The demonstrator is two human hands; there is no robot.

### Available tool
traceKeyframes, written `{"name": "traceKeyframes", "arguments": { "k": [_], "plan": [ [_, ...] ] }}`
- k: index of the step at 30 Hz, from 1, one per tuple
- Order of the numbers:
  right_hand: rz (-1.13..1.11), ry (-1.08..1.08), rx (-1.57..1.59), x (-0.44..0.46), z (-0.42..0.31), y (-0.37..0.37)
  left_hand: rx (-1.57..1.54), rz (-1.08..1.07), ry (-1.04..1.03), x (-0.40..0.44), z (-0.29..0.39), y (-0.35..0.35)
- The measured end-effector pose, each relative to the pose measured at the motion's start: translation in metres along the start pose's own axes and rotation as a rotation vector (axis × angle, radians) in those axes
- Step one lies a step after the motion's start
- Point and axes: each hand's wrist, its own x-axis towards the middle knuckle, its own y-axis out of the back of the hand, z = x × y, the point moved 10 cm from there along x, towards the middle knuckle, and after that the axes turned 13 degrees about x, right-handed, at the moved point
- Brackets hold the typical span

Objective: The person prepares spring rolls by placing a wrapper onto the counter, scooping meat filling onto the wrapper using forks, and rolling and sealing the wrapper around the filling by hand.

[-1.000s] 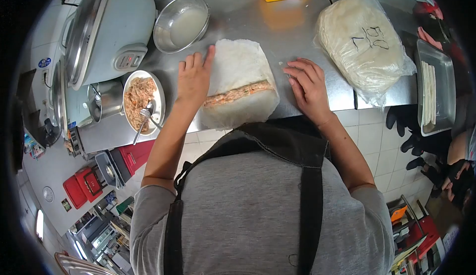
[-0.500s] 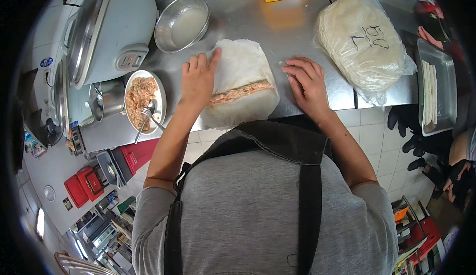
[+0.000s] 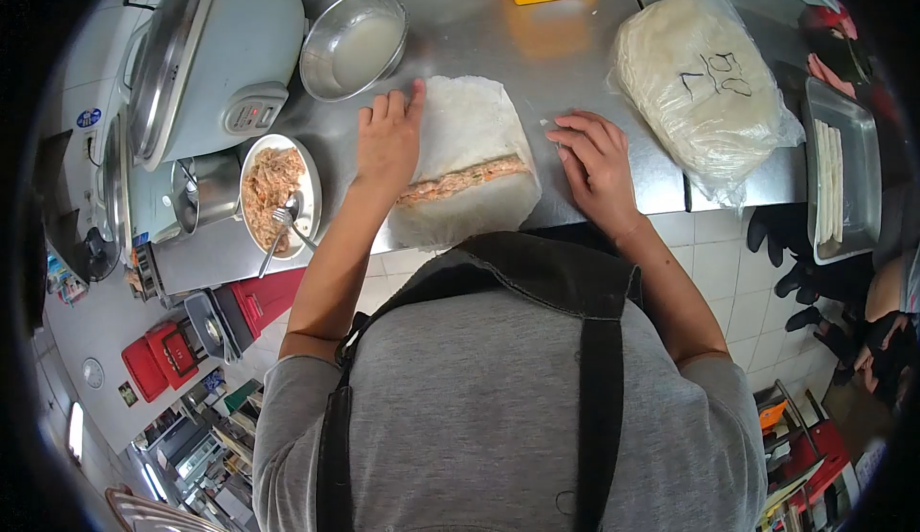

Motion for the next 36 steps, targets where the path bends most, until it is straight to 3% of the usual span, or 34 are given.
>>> {"name": "traceKeyframes", "arguments": {
  "k": [6,11,14,18,21,24,27,30,33,36],
  "plan": [
    [0.000,-0.002,-0.010,0.002,-0.001,-0.002,-0.017,0.068,0.007,0.014,0.005,0.008],
    [0.027,-0.009,0.022,0.002,0.001,0.000,0.053,0.074,-0.011,-0.038,-0.009,0.000],
    [0.024,-0.007,0.026,0.002,0.002,0.000,-0.080,0.044,-0.050,-0.065,-0.029,0.014],
    [0.015,0.005,0.018,0.003,0.000,0.000,-0.184,0.193,0.139,-0.028,-0.098,0.069],
    [0.010,0.004,0.005,0.002,-0.002,0.000,-0.096,0.292,0.196,0.027,-0.130,0.050],
    [0.022,0.011,-0.010,0.002,0.000,0.001,0.055,0.153,0.204,0.077,-0.133,-0.012],
    [0.029,0.002,-0.001,0.000,0.001,0.002,-0.012,-0.024,0.077,0.089,-0.118,-0.045],
    [0.041,-0.001,0.010,0.001,0.003,0.004,-0.275,0.095,0.112,0.072,-0.136,0.019],
    [0.049,-0.005,0.024,-0.001,0.002,0.005,-0.457,0.185,-0.044,0.033,-0.094,0.077],
    [0.052,0.003,0.026,0.001,0.002,0.006,-0.474,0.117,-0.183,0.004,-0.012,0.076]
  ]
}}
